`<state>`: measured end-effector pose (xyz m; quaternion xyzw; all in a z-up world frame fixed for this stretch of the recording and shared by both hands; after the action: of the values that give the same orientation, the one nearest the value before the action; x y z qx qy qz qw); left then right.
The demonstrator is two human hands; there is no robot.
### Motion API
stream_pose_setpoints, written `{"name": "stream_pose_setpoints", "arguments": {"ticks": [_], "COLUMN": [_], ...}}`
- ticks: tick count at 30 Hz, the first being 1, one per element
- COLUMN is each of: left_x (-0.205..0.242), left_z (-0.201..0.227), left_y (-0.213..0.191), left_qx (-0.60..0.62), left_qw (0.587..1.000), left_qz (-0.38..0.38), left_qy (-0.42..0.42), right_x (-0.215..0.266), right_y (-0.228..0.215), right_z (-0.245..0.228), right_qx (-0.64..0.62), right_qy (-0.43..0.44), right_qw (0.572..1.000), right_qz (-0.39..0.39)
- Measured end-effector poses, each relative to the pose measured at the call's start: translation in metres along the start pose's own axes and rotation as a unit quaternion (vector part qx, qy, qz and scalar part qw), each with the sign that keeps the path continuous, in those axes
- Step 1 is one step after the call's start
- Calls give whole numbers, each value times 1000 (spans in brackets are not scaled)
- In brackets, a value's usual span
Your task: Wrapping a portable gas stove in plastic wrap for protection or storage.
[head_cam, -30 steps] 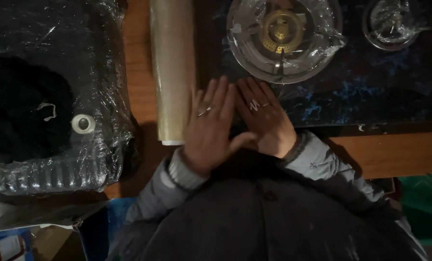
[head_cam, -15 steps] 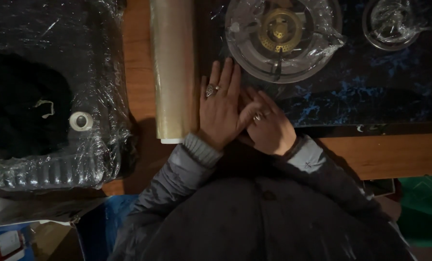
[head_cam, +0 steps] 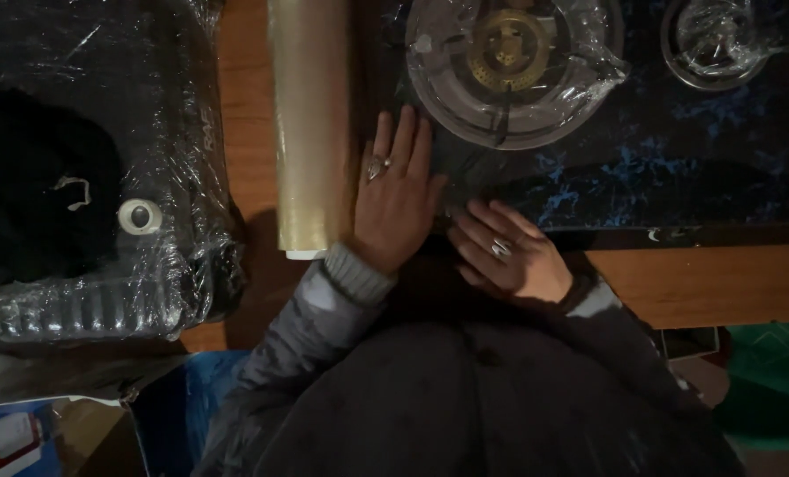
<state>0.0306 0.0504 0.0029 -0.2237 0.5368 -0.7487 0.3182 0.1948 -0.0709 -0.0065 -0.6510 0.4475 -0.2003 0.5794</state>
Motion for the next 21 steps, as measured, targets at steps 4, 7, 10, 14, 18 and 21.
{"name": "stream_pose_setpoints", "arguments": {"ticks": [4,7,10,14,18,21], "left_x": [20,33,46,50,52,55], "left_z": [0,-4,-6,-6,-3,-2], "left_y": [-12,-18,-14,-6,-7,-9], "left_qx": [-28,-40,-72,-96,-103,-113], "left_qw": [999,996,993,992,991,990], "left_qz": [-44,-73,-80,-68,-61,-61], "left_qy": [10,25,39,47,52,54], "right_x": [7,12,5,-5,-5,6], "right_y": [-4,-4,-8,-15,-15,-10], "right_z": [2,6,5,0,0,3], "right_qx": [-45,-47,-59,-63,-27,5], "right_qy": [-25,-33,-9,2,-12,0], "right_qw": [998,998,996,995,997,996], "right_qz": [34,25,68,80,76,86]}}
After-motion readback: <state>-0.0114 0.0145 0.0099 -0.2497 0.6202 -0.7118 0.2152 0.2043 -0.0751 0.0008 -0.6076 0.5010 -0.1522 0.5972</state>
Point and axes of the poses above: each hand's wrist, its own x-axis away from the middle knuckle, its own y-axis out of the palm, z = x × y, the point moved 2 cm from there along -x, towards the middle knuckle, and after that the axes turned 14 degrees about -z, right-handed, at the moved point
